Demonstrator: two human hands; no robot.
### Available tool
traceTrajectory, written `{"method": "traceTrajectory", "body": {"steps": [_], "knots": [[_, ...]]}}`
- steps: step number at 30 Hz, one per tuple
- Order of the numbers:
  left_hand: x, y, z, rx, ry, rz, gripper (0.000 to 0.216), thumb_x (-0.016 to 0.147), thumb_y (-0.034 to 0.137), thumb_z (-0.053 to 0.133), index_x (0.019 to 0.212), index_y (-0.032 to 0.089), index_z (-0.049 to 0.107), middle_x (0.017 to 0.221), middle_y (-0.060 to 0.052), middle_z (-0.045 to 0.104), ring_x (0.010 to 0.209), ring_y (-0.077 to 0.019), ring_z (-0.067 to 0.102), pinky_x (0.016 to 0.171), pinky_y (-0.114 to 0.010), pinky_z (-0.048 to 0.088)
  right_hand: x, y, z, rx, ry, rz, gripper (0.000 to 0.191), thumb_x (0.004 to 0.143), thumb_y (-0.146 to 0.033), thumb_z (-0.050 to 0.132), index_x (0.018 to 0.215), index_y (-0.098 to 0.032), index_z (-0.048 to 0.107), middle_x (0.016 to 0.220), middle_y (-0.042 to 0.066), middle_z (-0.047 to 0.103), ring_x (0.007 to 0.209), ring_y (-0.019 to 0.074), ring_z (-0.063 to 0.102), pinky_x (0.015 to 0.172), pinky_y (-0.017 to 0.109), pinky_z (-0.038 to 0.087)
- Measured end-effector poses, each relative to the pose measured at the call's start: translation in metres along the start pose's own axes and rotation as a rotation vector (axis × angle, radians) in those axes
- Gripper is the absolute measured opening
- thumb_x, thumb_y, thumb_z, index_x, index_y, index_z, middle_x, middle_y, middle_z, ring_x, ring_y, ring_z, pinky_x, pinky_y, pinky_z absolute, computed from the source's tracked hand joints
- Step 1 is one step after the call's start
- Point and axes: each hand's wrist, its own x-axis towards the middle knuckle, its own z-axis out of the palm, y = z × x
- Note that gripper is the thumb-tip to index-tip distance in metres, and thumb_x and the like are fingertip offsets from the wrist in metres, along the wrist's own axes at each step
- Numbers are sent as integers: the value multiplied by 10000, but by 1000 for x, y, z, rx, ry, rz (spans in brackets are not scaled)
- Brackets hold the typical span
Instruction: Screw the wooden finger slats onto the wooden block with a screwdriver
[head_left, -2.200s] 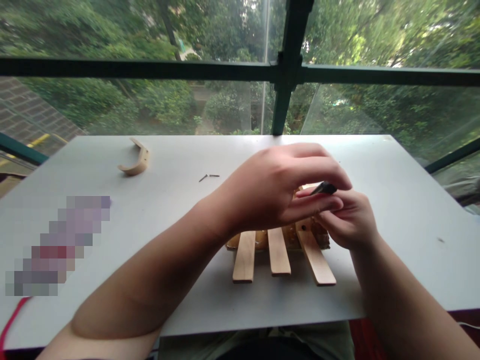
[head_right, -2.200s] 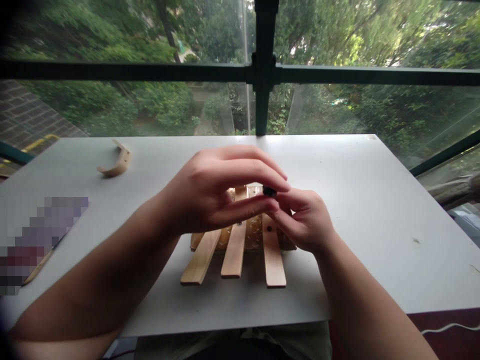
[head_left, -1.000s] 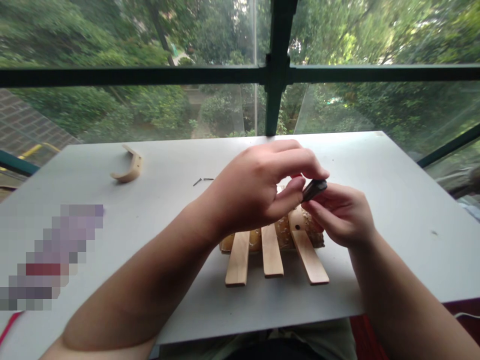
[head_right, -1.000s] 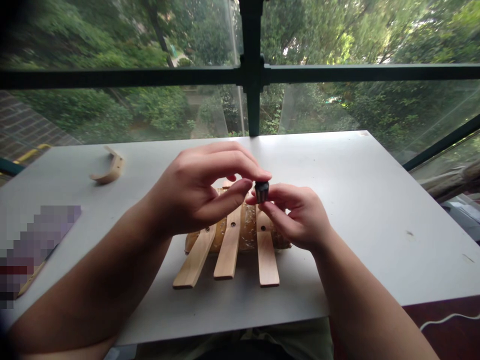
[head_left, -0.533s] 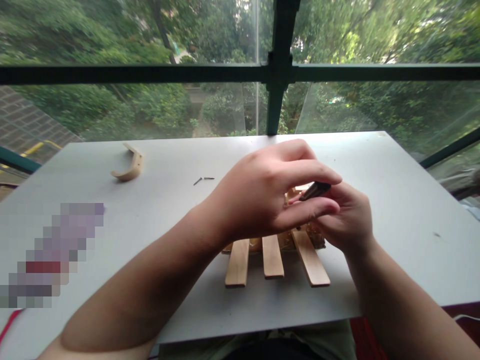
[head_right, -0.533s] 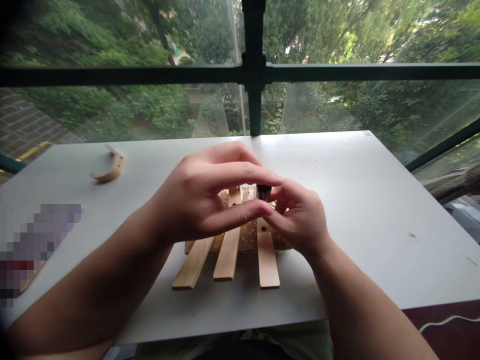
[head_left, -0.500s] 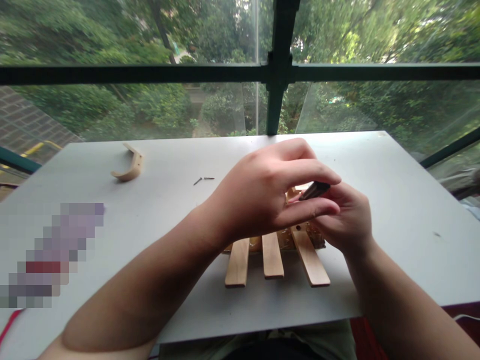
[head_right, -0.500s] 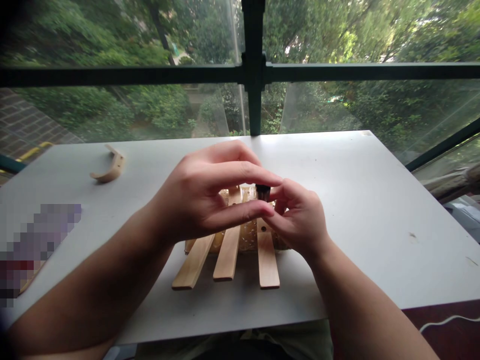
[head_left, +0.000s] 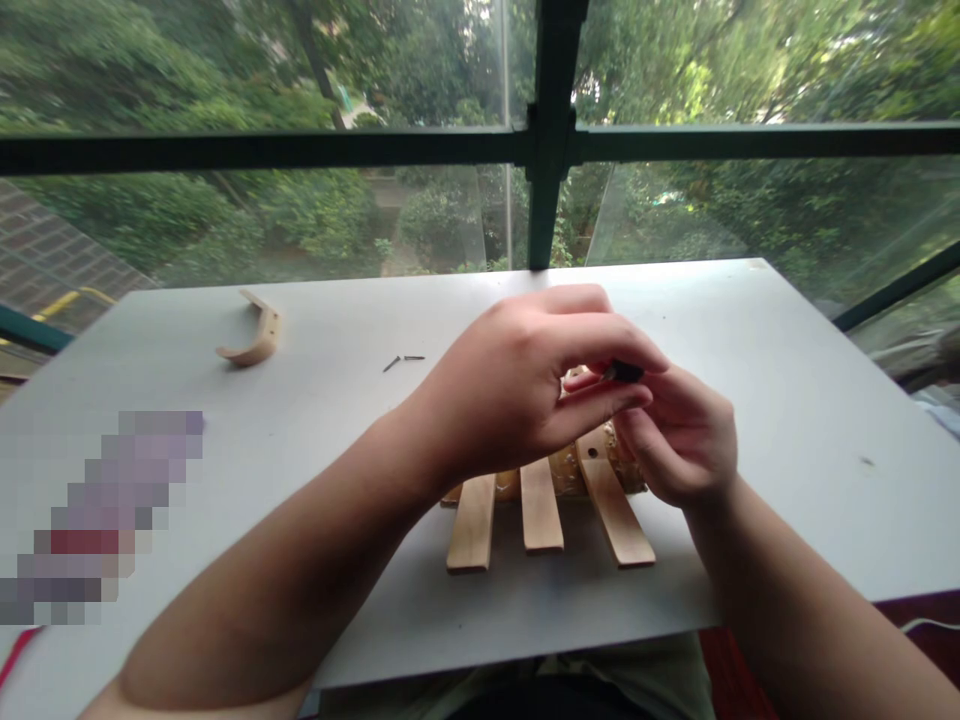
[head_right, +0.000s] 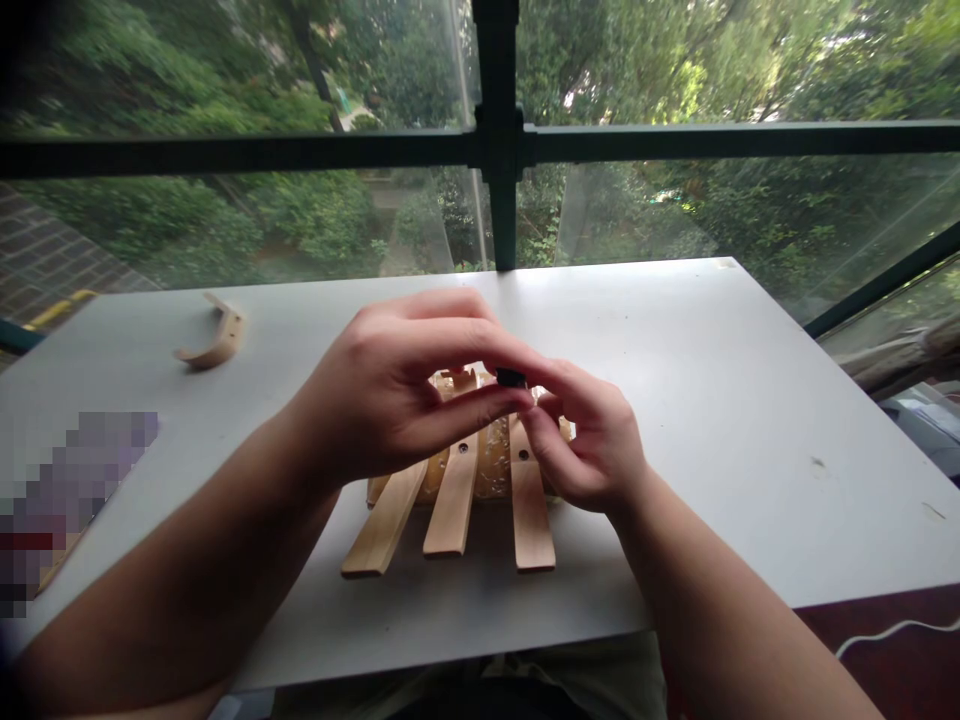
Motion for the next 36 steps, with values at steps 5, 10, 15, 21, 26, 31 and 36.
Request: {"method": "traceTrajectory", "body": {"steps": [5, 10, 15, 21, 26, 31, 36], "knots": [[-1, 1, -3, -9, -25, 0, 160, 940, 134, 646, 1054, 167, 752, 960, -41, 714, 873, -120, 661, 821, -252, 555, -1, 4, 0, -126, 27, -41, 466, 931, -36, 581, 1323, -269, 678, 1116, 53, 741, 912, 175, 718, 831, 304, 600], [-1, 0, -6, -81, -109, -7, 283, 941, 41, 568, 1121, 196, 723, 1048, -42, 732, 965, -139, 671, 881, -278, 559, -2, 9, -2, -139, 72, 0, 437, 916, -75, 633, 1288, -300, 678, 992, 29, 687, 574, 92, 532, 798, 333, 610], [-1, 0, -4, -82, -107, 2, 260, 944, 51, 562, 1127, 166, 706, 1068, -41, 748, 996, -151, 674, 915, -295, 554, -3, 10, -4, -137, 89, 30, 380, 907, -93, 643, 1232, -282, 692, 867, 6, 619, 521, 77, 445, 846, 401, 616], [-1, 0, -1, 0, -33, -1, 129, 951, 192, 641, 1034, 219, 736, 1032, -48, 698, 941, -160, 658, 852, -314, 566, -1, 4, -4, -225, 44, 32, 313, 865, -62, 662, 1129, -226, 703, 925, 38, 676, 729, 155, 627, 863, 382, 586], [-1, 0, 2, 54, 22, 10, 95, 945, 216, 662, 1009, 228, 731, 971, -47, 644, 895, -159, 636, 781, -306, 559, 0, 3, -4, -237, 76, 45, 310, 849, -68, 692, 1117, -223, 715, 1007, 63, 724, 960, 227, 696, 859, 356, 579], [-1, 3, 1, 44, 0, -18, 211, 917, 88, 620, 1042, 229, 716, 979, -25, 675, 902, -145, 650, 756, -278, 557, 1, 8, -4, -161, 114, 121, 332, 836, -98, 738, 1133, -245, 717, 1063, 70, 714, 942, 227, 712, 775, 342, 607], [-1, 2, -2, 37, -9, -17, 202, 917, 102, 631, 1049, 229, 718, 978, -17, 702, 890, -135, 666, 775, -265, 566, 0, 7, -4, -156, 108, 52, 360, 861, -123, 712, 1193, -263, 724, 1158, 84, 712, 1027, 256, 706, 790, 352, 623]]}}
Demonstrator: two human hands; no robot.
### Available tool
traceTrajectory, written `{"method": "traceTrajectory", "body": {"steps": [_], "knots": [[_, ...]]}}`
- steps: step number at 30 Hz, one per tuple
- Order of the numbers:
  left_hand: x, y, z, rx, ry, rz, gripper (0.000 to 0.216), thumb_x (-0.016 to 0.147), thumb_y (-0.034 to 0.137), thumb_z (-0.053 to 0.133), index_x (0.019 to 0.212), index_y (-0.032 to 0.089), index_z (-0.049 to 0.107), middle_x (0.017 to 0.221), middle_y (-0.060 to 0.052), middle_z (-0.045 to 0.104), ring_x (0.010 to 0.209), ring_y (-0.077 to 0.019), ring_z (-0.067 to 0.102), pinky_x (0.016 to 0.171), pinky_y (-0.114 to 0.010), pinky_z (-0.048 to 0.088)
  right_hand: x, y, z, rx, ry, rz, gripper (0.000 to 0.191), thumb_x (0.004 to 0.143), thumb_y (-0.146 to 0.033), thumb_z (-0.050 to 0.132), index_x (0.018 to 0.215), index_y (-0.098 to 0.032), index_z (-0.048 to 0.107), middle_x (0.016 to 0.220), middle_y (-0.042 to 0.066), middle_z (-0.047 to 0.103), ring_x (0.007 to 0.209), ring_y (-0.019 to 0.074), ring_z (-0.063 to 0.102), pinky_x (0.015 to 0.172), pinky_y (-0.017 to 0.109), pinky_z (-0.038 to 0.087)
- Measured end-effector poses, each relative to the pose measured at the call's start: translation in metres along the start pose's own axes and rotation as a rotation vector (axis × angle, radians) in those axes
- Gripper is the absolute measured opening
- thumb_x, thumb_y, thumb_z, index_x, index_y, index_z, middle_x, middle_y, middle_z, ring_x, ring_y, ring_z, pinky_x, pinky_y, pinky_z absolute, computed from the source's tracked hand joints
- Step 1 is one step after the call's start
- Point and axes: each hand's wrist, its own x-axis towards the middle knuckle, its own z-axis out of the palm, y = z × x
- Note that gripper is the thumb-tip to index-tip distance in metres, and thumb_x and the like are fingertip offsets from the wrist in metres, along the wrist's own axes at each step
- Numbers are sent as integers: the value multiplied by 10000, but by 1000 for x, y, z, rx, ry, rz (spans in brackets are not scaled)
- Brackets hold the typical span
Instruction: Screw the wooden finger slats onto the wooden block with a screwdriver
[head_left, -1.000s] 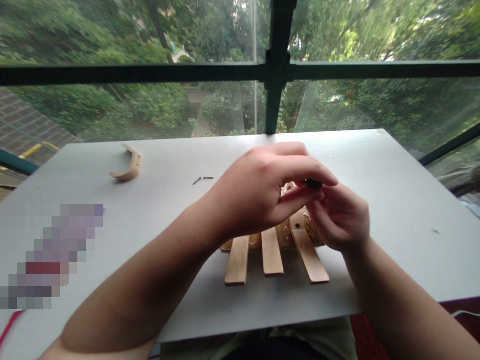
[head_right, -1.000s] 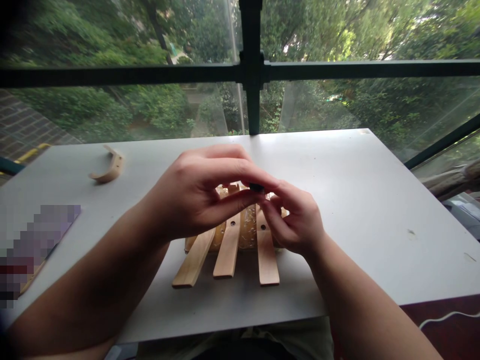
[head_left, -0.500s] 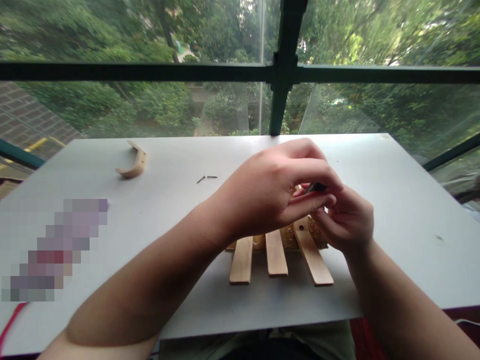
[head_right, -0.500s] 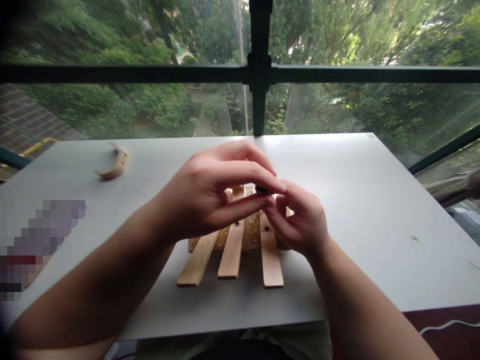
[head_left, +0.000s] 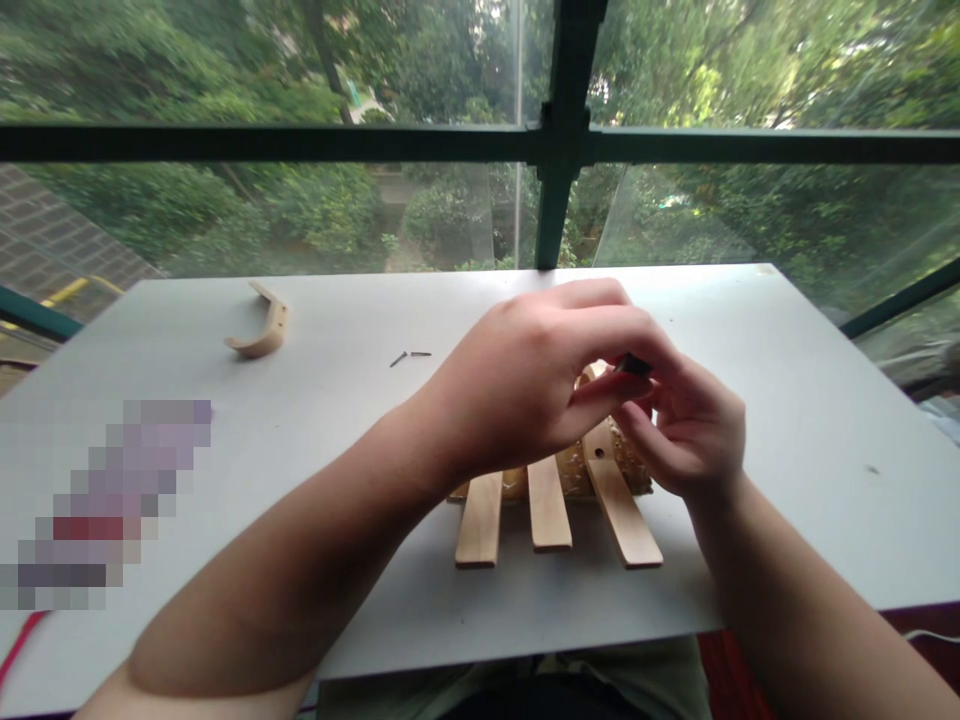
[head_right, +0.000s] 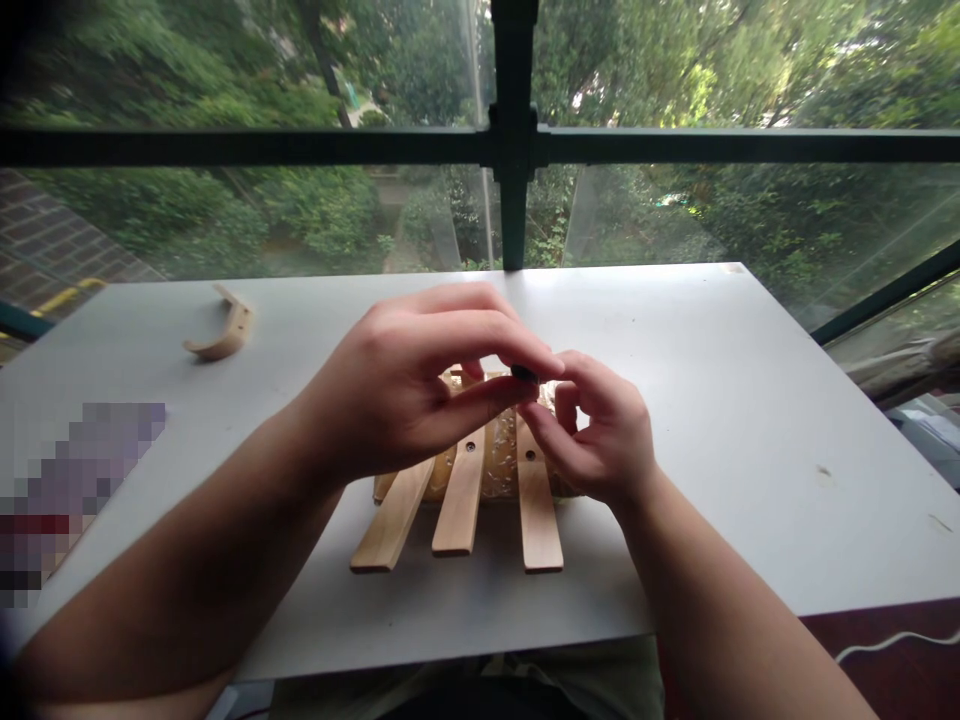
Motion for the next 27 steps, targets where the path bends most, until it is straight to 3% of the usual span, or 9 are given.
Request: {"method": "traceTrajectory", "body": {"steps": [5, 8, 12, 18, 22, 27], "knots": [[0, -3, -2, -36, -4, 19, 220, 927, 76, 600, 1058, 200, 727, 989, -29, 716, 905, -133, 668, 797, -257, 562, -3, 0, 0, 80, 18, -44, 472, 915, -133, 638, 1352, -306, 672, 1181, 75, 726, 700, 162, 669, 599, 313, 577], [0, -3, -4, -72, -46, 24, 248, 938, 65, 577, 1086, 204, 719, 1031, -40, 724, 928, -138, 670, 807, -265, 562, -5, 0, 0, 76, 20, -29, 490, 920, -108, 622, 1370, -295, 664, 1180, 75, 737, 782, 183, 702, 650, 321, 591], [0, 0, -5, -137, -123, 30, 280, 972, 65, 517, 1116, 210, 709, 1104, -50, 734, 994, -143, 676, 862, -279, 563, -5, -2, -2, 13, -2, -35, 404, 920, -107, 631, 1286, -259, 714, 1023, 62, 762, 918, 222, 722, 776, 347, 605], [2, -3, -3, -74, -96, 104, 274, 955, 48, 522, 1084, 205, 706, 1124, -27, 758, 1057, -155, 682, 1015, -342, 531, -5, -1, -5, 15, -27, 32, 189, 923, -169, 663, 1078, -221, 759, 858, 44, 733, 747, 182, 671, 656, 306, 556], [2, -4, -1, -42, -85, 99, 246, 932, 69, 565, 1070, 226, 696, 1121, -11, 757, 1062, -164, 691, 1023, -354, 536, -2, -1, -4, 31, -26, 22, 191, 906, -200, 688, 1089, -208, 745, 974, 71, 763, 867, 221, 719, 748, 346, 601], [1, -2, 4, 12, -75, 132, 170, 987, 161, 544, 1023, 231, 695, 1159, -23, 745, 1066, -172, 696, 1012, -366, 554, 1, 0, -6, -61, 72, -42, 166, 790, -128, 783, 910, -231, 734, 804, 7, 710, 709, 169, 637, 606, 295, 527]]}}
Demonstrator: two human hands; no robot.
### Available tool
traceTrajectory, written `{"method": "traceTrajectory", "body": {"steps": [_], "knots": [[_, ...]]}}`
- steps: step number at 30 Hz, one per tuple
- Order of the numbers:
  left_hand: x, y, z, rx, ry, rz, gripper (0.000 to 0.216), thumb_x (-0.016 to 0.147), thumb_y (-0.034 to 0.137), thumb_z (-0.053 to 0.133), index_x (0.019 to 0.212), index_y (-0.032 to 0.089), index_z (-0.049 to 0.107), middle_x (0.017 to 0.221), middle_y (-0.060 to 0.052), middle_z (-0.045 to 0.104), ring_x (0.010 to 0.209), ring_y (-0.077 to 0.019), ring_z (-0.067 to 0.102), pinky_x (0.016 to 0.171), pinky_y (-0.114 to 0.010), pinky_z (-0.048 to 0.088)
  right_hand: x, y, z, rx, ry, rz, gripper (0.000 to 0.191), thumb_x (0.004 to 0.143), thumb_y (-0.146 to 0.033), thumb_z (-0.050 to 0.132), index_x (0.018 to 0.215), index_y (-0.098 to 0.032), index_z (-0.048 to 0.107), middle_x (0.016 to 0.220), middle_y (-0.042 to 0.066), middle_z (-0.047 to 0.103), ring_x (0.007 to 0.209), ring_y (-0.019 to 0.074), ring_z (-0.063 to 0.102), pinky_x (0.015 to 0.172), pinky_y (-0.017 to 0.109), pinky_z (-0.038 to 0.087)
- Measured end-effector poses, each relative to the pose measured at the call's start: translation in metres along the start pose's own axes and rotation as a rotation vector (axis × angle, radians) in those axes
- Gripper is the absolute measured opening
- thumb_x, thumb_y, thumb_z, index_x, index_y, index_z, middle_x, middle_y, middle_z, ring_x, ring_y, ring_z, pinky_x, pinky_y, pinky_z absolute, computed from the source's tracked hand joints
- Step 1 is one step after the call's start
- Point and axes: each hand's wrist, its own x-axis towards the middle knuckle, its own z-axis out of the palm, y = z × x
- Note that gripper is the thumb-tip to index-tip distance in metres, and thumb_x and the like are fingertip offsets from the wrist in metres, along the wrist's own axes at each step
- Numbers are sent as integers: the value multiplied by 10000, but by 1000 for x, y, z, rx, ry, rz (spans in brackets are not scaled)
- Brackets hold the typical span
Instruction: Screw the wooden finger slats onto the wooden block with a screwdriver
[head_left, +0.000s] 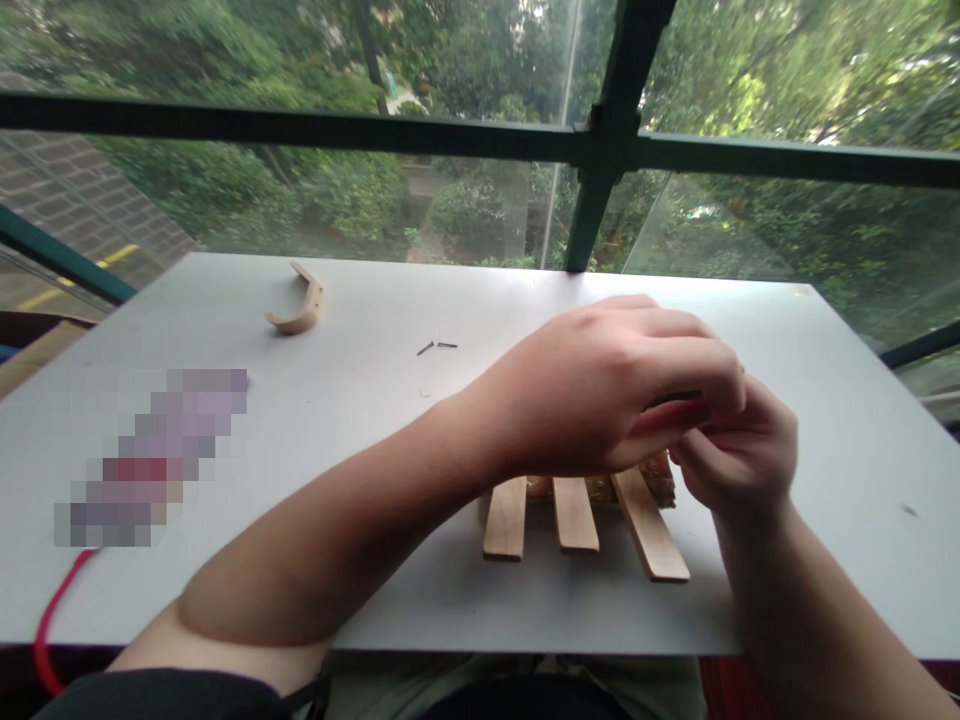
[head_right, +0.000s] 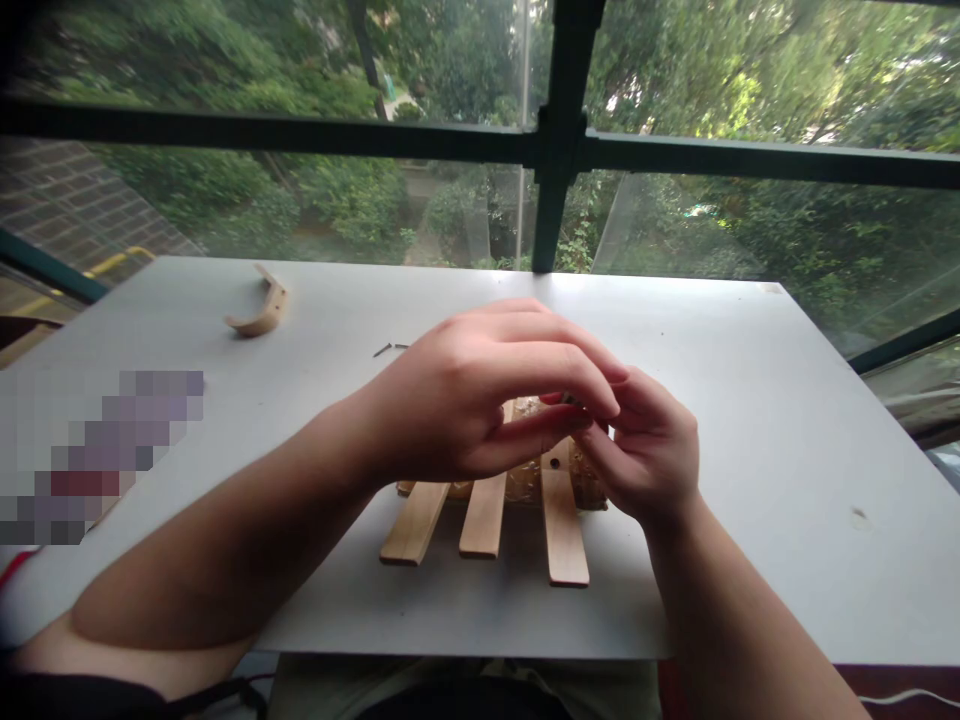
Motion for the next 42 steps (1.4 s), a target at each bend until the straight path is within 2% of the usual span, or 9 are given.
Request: {"method": "traceTrajectory", "body": {"steps": [6, 14, 18, 21, 24, 31, 35, 38, 42], "knots": [[1, 2, 3, 38, 57, 15, 217, 972, 152, 558, 1063, 246, 732, 1246, -33, 714, 1153, -187, 689, 1004, -307, 582, 0, -4, 1, -10, 60, 56, 231, 709, -99, 824, 798, -219, 648, 752, -8, 659, 679, 154, 582, 584, 294, 461], [1, 5, 3, 9, 91, -71, 155, 981, 219, 594, 1054, 253, 727, 1097, -21, 726, 1036, -167, 709, 925, -277, 593, 4, -10, 7, -22, 76, -12, 259, 708, -74, 825, 836, -221, 655, 822, 22, 700, 746, 177, 630, 584, 286, 517], [0, 4, 1, -10, 83, -87, 124, 947, 178, 621, 991, 246, 715, 1064, -10, 740, 1008, -173, 715, 880, -302, 593, 2, -7, 4, 48, -2, 42, 240, 765, -139, 810, 960, -219, 695, 818, 25, 677, 690, 163, 608, 535, 276, 468], [0, 2, -4, -26, 84, -75, 110, 942, 181, 621, 962, 229, 718, 1020, -18, 752, 949, -168, 714, 824, -307, 589, -3, -2, 0, 158, -84, 127, 250, 893, -277, 715, 1134, -210, 722, 897, 67, 700, 642, 157, 594, 525, 293, 469], [1, -1, -9, -38, 50, -61, 155, 952, 153, 592, 971, 237, 721, 1037, -10, 761, 948, -152, 706, 846, -301, 575, -5, 1, -3, 216, -153, 176, 299, 959, -320, 628, 1228, -223, 715, 831, 52, 686, 527, 120, 505, 469, 279, 442], [4, -4, -9, -115, -9, -8, 169, 981, 145, 563, 1027, 188, 720, 1076, -12, 790, 950, -133, 689, 973, -312, 519, 0, 1, -12, 185, -351, 198, 165, 967, -278, 621, 953, -190, 761, 683, 21, 640, 542, 138, 548, 504, 281, 472], [1, -5, -6, -120, 15, -38, 234, 972, 86, 540, 1021, 214, 729, 1047, 14, 790, 912, -127, 662, 886, -284, 542, 1, 1, -11, 246, -360, 209, 188, 976, -254, 605, 849, -204, 735, 563, -17, 537, 462, 126, 481, 466, 286, 432], [0, -2, -5, -129, 15, -67, 249, 947, 83, 551, 957, 237, 747, 955, 16, 787, 897, -141, 665, 825, -271, 554, 0, 3, -8, 270, -314, 140, 180, 977, -209, 601, 883, -216, 754, 602, -14, 610, 477, 128, 529, 568, 316, 525], [1, 2, -4, -75, 2, 81, 254, 955, 100, 530, 920, 234, 743, 990, 12, 790, 905, -154, 676, 881, -314, 555, 0, 2, -6, 275, -314, 79, 125, 942, -161, 636, 948, -206, 752, 778, 21, 711, 645, 160, 645, 596, 295, 538]]}}
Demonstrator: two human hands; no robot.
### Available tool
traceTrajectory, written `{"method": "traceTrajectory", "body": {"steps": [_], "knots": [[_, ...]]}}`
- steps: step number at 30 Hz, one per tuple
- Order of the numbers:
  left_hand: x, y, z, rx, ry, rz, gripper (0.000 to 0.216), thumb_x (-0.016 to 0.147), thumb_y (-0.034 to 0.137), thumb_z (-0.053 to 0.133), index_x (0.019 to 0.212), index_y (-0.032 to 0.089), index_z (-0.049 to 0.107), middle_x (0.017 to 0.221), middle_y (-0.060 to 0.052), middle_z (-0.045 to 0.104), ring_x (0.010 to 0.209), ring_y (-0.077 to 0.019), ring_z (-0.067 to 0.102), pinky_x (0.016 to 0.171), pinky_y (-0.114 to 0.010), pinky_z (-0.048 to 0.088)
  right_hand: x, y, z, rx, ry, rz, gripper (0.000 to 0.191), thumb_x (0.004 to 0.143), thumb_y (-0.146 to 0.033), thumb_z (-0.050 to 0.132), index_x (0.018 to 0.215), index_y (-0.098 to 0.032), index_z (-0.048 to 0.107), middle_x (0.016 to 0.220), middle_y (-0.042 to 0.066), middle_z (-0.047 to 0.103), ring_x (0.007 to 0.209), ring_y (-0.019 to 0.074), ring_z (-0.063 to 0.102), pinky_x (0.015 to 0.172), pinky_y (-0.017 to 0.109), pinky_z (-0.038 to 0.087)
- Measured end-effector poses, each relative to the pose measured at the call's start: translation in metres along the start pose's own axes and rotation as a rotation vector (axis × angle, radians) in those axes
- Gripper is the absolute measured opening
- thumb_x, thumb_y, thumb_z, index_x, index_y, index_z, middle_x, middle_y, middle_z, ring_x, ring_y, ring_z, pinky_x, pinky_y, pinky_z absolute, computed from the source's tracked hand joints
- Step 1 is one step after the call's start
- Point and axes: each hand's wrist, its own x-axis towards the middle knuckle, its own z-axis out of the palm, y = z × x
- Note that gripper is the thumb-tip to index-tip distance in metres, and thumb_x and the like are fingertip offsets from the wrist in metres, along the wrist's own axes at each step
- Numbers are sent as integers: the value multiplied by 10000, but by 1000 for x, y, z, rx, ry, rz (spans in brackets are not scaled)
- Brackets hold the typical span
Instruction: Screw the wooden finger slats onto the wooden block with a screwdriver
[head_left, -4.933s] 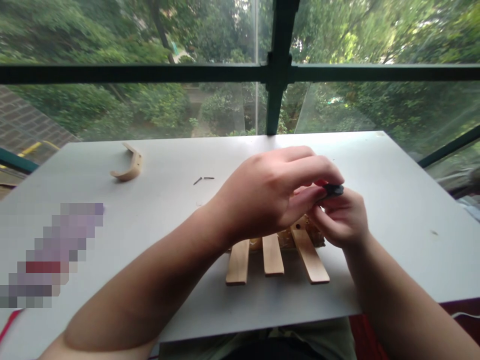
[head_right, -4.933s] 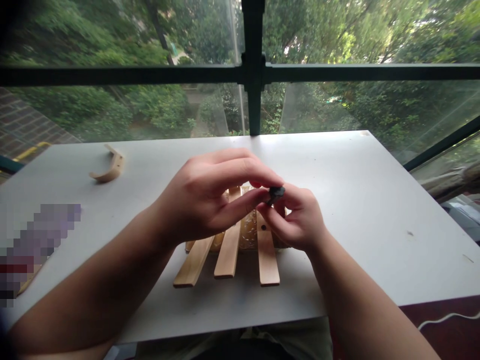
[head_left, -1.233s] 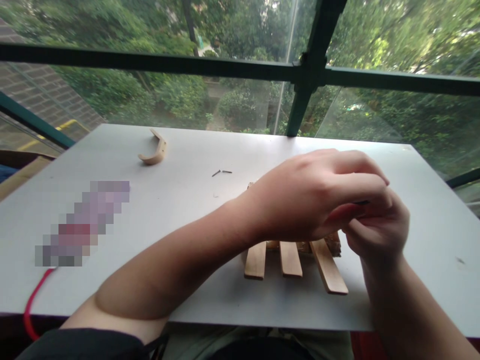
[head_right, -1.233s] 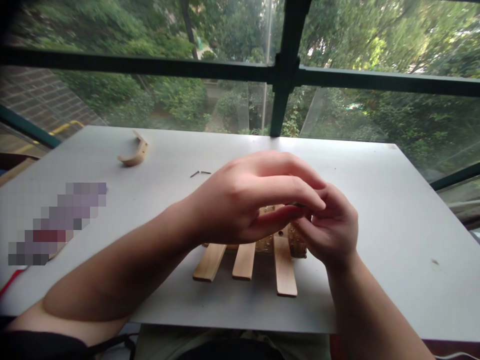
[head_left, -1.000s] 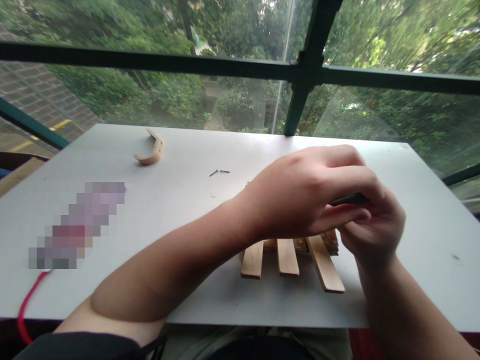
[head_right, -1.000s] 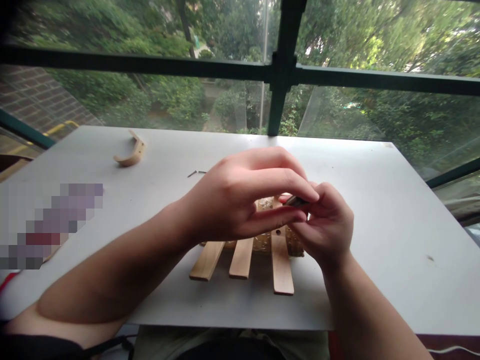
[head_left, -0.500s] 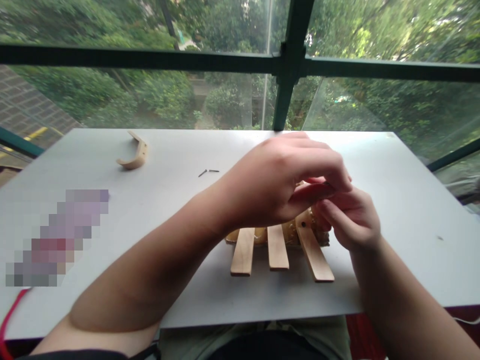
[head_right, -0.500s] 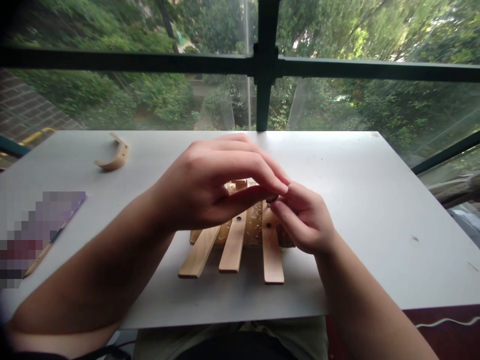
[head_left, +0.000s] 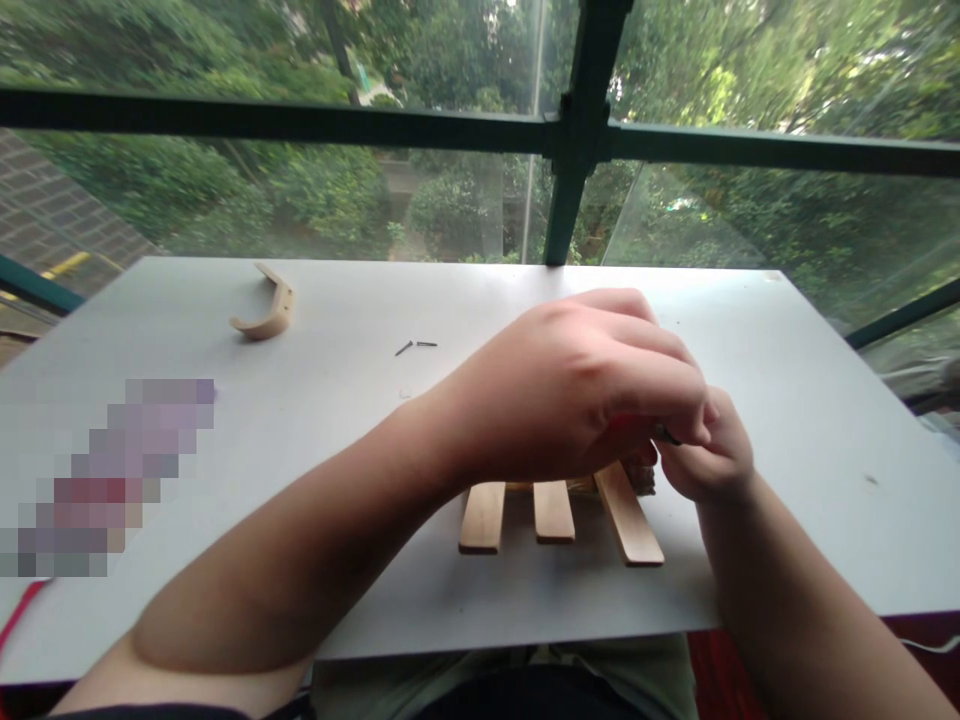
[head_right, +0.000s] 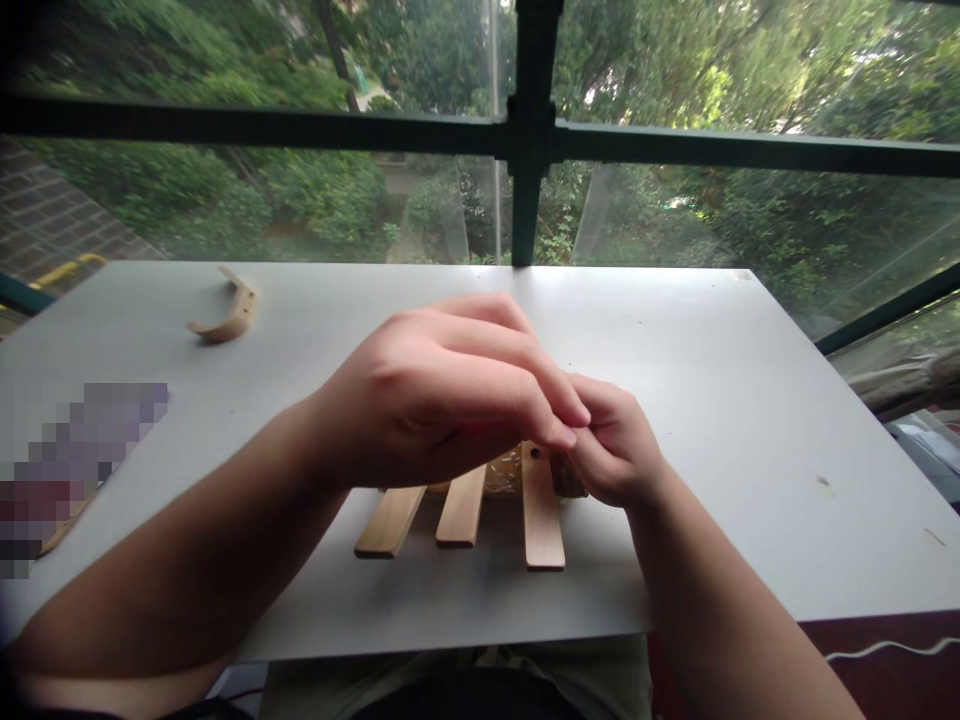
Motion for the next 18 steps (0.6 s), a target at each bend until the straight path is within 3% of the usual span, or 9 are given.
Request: {"method": "traceTrajectory", "body": {"steps": [11, 15, 18], "knots": [[-2, -12, -2, 63, 144, 28, 186, 911, 95, 587, 874, 205, 733, 968, -41, 767, 877, -167, 694, 802, -320, 565, 1, -3, -1, -43, -34, 73, 204, 983, -155, 569, 1063, -209, 749, 1012, 81, 745, 952, 214, 712, 776, 325, 579], [-1, -11, -3, 67, 149, 24, 188, 887, 69, 598, 859, 203, 726, 949, -39, 764, 864, -169, 695, 802, -328, 565, 3, -4, -5, -73, -56, 54, 223, 960, -107, 594, 1070, -221, 751, 870, 48, 698, 968, 211, 702, 797, 323, 559], [0, -10, -2, 77, 149, 19, 196, 902, 85, 583, 863, 214, 725, 946, -30, 764, 857, -165, 695, 799, -329, 565, 3, -4, -9, -124, -39, 20, 233, 919, -63, 637, 1031, -232, 752, 769, 10, 638, 864, 176, 676, 746, 297, 528]]}}
